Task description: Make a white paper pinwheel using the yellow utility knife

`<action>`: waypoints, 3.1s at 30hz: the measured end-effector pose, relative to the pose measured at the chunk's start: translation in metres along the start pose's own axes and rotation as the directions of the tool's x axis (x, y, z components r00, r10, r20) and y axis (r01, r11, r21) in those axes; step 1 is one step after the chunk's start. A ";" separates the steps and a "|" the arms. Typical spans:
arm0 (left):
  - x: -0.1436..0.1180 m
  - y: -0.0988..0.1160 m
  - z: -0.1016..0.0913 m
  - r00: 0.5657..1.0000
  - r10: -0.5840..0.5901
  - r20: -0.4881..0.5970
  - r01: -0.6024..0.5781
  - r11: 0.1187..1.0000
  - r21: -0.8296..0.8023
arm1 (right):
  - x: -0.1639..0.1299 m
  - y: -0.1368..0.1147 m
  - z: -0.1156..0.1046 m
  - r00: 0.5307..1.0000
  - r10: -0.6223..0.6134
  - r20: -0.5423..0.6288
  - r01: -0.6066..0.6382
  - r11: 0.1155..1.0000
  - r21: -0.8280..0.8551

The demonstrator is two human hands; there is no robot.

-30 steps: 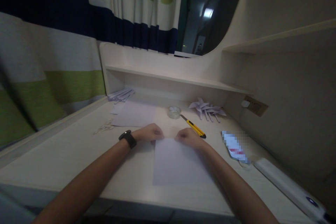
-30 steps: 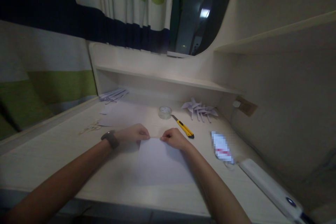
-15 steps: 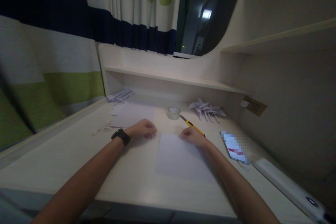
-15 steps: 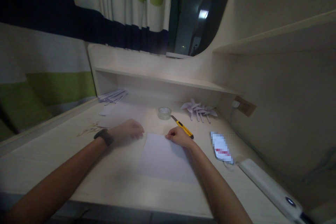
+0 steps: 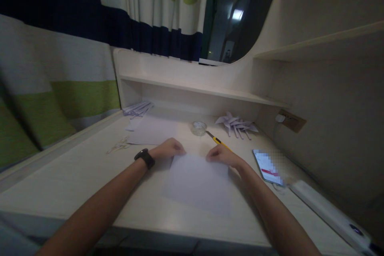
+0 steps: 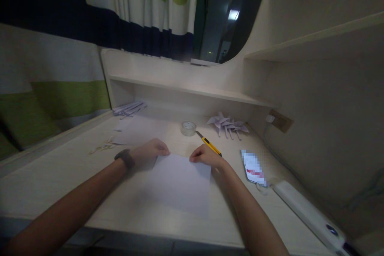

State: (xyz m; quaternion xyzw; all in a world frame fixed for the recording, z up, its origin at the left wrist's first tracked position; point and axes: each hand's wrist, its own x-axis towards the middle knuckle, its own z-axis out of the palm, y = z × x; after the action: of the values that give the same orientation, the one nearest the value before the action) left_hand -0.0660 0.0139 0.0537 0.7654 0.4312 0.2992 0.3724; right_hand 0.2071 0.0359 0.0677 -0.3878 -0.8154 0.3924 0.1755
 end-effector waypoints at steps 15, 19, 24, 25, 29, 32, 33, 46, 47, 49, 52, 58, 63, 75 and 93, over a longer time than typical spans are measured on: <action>-0.005 -0.013 -0.021 0.998 -0.058 -0.003 0.058 0.997 -0.041 | -0.020 0.033 -0.049 0.936 0.241 0.255 -0.274 0.956 0.101; -0.007 -0.014 -0.025 0.996 -0.085 0.000 0.085 0.994 -0.067 | -0.018 0.031 -0.045 0.977 0.196 0.087 -0.208 0.966 0.156; -0.006 -0.014 -0.023 0.999 -0.040 0.029 0.042 0.998 -0.045 | -0.010 0.016 -0.023 0.997 0.054 -0.064 -0.032 0.953 0.301; -0.006 -0.014 -0.022 0.999 -0.024 0.027 0.025 0.999 -0.042 | -0.008 0.015 -0.018 0.997 0.044 -0.060 -0.025 0.960 0.277; -0.005 -0.010 -0.020 0.999 -0.035 0.035 0.038 0.997 -0.060 | 0.001 0.015 -0.003 0.998 0.032 -0.061 -0.022 0.986 0.166; -0.007 -0.004 -0.020 0.996 -0.046 0.071 0.050 0.997 -0.061 | 0.005 0.019 0.002 0.997 0.030 -0.066 -0.019 0.986 0.166; -0.007 -0.001 -0.019 0.996 -0.033 0.080 0.038 0.997 -0.060 | 0.006 0.019 0.003 0.997 0.034 -0.062 -0.022 0.984 0.179; -0.007 -0.006 -0.022 0.989 -0.101 0.106 0.115 0.983 -0.141 | -0.004 0.020 -0.014 0.980 0.115 -0.161 -0.072 0.965 0.252; -0.008 -0.005 -0.024 0.988 -0.109 0.110 0.126 0.979 -0.161 | -0.006 0.022 -0.018 0.977 0.125 -0.175 -0.077 0.963 0.258; -0.009 -0.004 -0.026 0.988 -0.116 0.105 0.134 0.972 -0.192 | -0.008 0.027 -0.025 0.968 0.152 -0.198 -0.096 0.958 0.269; -0.009 -0.006 -0.029 0.989 -0.138 0.053 0.146 0.967 -0.209 | -0.012 0.035 -0.035 0.960 0.198 -0.200 -0.134 0.946 0.294; -0.004 -0.012 -0.024 0.977 -0.186 -0.101 0.153 0.951 -0.267 | -0.012 0.043 -0.038 0.966 0.205 -0.161 -0.130 0.914 0.384; -0.001 -0.010 -0.014 0.995 -0.099 0.004 0.097 0.971 -0.220 | -0.009 0.033 -0.026 0.973 0.177 -0.147 -0.111 0.922 0.372; -0.003 -0.007 -0.023 0.987 -0.094 -0.133 0.084 0.993 -0.082 | -0.007 0.038 -0.036 0.946 0.164 -0.278 -0.044 0.919 0.392; -0.004 0.011 -0.024 0.920 -0.056 -0.388 0.010 0.993 -0.120 | -0.005 0.019 -0.036 0.853 0.150 -0.501 0.117 0.879 0.462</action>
State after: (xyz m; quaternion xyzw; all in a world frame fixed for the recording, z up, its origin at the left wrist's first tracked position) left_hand -0.0815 0.0144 0.0748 0.6602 0.4916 0.4638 0.3278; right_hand 0.2411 0.0580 0.0756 -0.4313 -0.6114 0.4618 0.4764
